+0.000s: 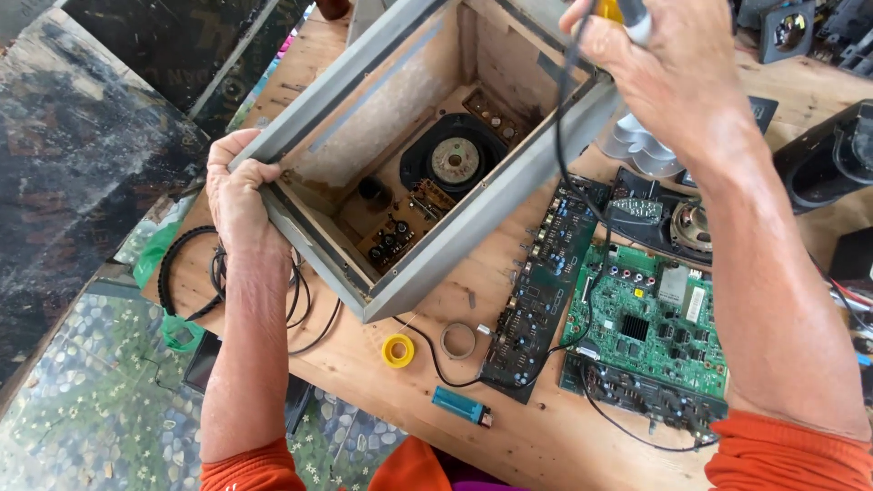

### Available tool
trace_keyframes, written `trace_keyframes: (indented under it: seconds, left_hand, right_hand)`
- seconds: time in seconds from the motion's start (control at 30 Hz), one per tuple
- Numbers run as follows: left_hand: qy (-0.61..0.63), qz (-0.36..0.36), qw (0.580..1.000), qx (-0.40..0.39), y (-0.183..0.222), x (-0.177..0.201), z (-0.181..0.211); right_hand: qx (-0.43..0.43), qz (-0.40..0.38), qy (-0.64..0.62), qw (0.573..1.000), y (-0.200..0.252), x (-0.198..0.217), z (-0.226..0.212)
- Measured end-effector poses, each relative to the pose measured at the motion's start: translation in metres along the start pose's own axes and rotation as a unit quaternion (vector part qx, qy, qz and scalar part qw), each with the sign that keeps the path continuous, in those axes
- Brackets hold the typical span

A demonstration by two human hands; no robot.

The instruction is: The person is disassembling a speaker unit and soldering components on various circuit boards.

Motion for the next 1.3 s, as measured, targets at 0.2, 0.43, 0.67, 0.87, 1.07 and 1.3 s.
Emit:
trace_keyframes:
  seconds: [0.2,0.43,0.67,0.87,1.07,1.3]
  left_hand:
    - [-0.164,-0.015,0.968,-0.188,0.022,-0.008,0.019]
    - [-0.187,-0.194,0.818,-0.508,0.166,-0.067,0.074]
    - [-0.153,-0.471,0.832,-0.251,0.219,-0.096,0.006]
    - [-0.032,-0.416,0.906,0.073,0.215,-0.074,-0.076]
    - [0.312,-0.318,0.834,0.325,0.226,-0.066,-0.112]
    - [0.347,-0.242,0.866,0.266,0.221,-0.055,-0.137]
  right_hand:
    - [0.017,-0.101,-0.098,0.990,0.044,0.036,-0.074]
    - [-0.271,-0.050,-0.598,0.753,0.089,-0.001,-0.100]
    - [0.102,-0.139,0.119,0.978,0.124,-0.091,-0.089]
    - [0.239,-0.071,0.172,0.953,0.120,-0.151,-0.095]
    - [0.208,-0.069,0.179,0.959,0.119,-0.195,-0.079]
    - [0.159,-0.062,0.221,0.960,0.127,-0.222,-0.080]
Point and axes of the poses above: each hand's wrist, its own y-axis away from the middle knuckle, its own x-axis out of the back of the hand, z = x × y, the point moved 4 cm from there along -y, towards the middle knuckle, and after that the axes turned 14 degrees about -z, right-handed, at the moved point
